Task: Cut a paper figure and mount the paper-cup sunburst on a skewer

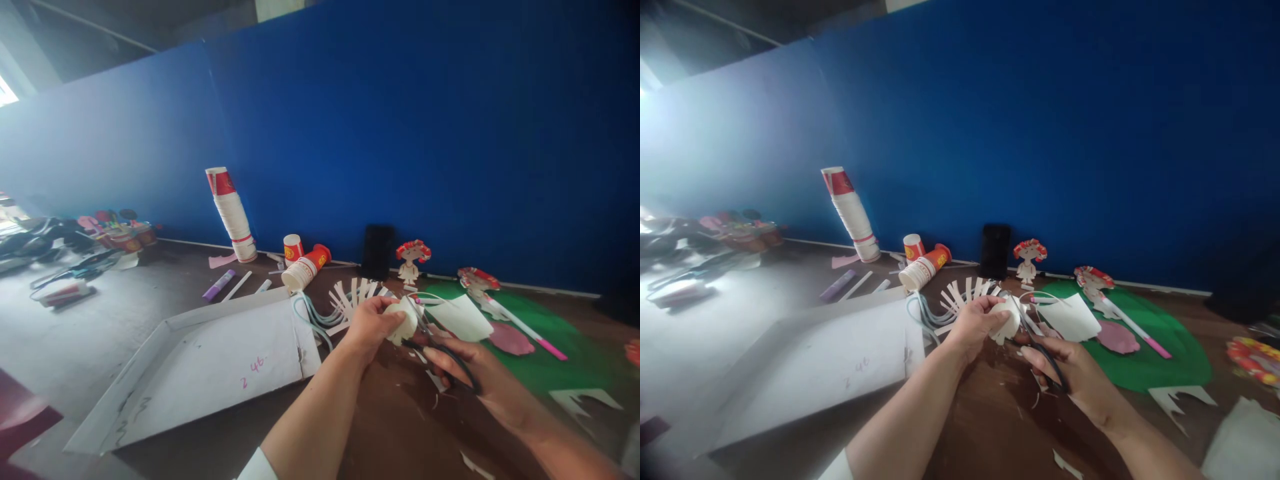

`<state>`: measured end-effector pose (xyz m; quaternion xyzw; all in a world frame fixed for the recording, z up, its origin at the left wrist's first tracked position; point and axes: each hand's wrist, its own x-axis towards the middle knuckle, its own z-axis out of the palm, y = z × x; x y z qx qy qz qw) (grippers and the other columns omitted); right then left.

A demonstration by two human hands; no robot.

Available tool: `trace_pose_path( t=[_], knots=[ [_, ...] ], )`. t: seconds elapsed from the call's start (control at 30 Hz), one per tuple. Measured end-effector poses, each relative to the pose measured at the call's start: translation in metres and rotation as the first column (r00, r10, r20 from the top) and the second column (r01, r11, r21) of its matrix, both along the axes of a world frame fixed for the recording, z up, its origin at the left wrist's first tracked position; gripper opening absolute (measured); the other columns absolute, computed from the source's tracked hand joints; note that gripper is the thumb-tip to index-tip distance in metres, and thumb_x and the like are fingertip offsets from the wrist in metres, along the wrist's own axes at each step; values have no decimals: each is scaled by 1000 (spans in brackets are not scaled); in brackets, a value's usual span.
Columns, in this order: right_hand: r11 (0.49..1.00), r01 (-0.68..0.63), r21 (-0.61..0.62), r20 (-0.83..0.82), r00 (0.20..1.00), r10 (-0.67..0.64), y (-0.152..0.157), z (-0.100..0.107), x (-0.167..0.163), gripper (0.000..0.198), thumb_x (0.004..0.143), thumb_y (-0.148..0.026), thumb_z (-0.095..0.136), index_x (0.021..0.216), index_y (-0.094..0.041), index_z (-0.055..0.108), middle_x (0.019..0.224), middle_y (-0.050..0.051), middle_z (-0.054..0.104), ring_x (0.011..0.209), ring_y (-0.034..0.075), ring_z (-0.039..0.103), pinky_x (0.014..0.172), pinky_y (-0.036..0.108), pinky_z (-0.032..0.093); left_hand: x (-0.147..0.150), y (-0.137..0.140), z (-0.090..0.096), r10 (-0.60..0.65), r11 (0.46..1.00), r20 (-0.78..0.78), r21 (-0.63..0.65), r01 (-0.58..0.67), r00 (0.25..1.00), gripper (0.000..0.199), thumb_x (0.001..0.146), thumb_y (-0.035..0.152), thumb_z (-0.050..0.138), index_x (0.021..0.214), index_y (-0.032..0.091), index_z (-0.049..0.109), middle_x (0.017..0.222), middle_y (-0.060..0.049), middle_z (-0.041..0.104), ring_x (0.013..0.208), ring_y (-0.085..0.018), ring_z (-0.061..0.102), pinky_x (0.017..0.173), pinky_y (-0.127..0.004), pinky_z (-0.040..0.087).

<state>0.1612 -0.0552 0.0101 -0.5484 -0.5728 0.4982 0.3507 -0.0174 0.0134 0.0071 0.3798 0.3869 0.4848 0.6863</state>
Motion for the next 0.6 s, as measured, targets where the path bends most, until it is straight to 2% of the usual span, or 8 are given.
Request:
trace_pose_path(
  t=[0.23, 0.43, 0.6],
  knots=[
    [998, -27, 60, 70, 997, 22, 2, 0, 0, 49, 81, -59, 69, 113, -23, 80, 72, 5, 64, 65, 20, 56, 56, 30, 50, 0, -1, 3, 5, 1000, -42, 28, -4, 999, 25, 67, 16, 80, 89, 15, 66, 76, 1, 65, 60, -10, 56, 59, -23, 45],
    [997, -48, 54, 78, 996, 44, 1, -3, 1, 50, 85, -59, 65, 118, -23, 78, 70, 2, 60, 65, 18, 51, 57, 29, 44, -1, -2, 4, -1, 1000, -49, 29, 2, 999, 27, 66, 19, 81, 89, 15, 66, 75, 1, 64, 59, -10, 55, 59, -23, 44],
    [999, -20, 49, 92, 996, 16, 1, 0, -1, 48, 83, -60, 66, 115, -25, 78, 71, 2, 61, 64, 18, 53, 56, 29, 45, 0, -2, 2, 9, 999, -45, 48, -7, 999, 28, 68, 20, 79, 91, 14, 67, 75, 0, 64, 60, -11, 56, 60, -24, 45]
  ],
)
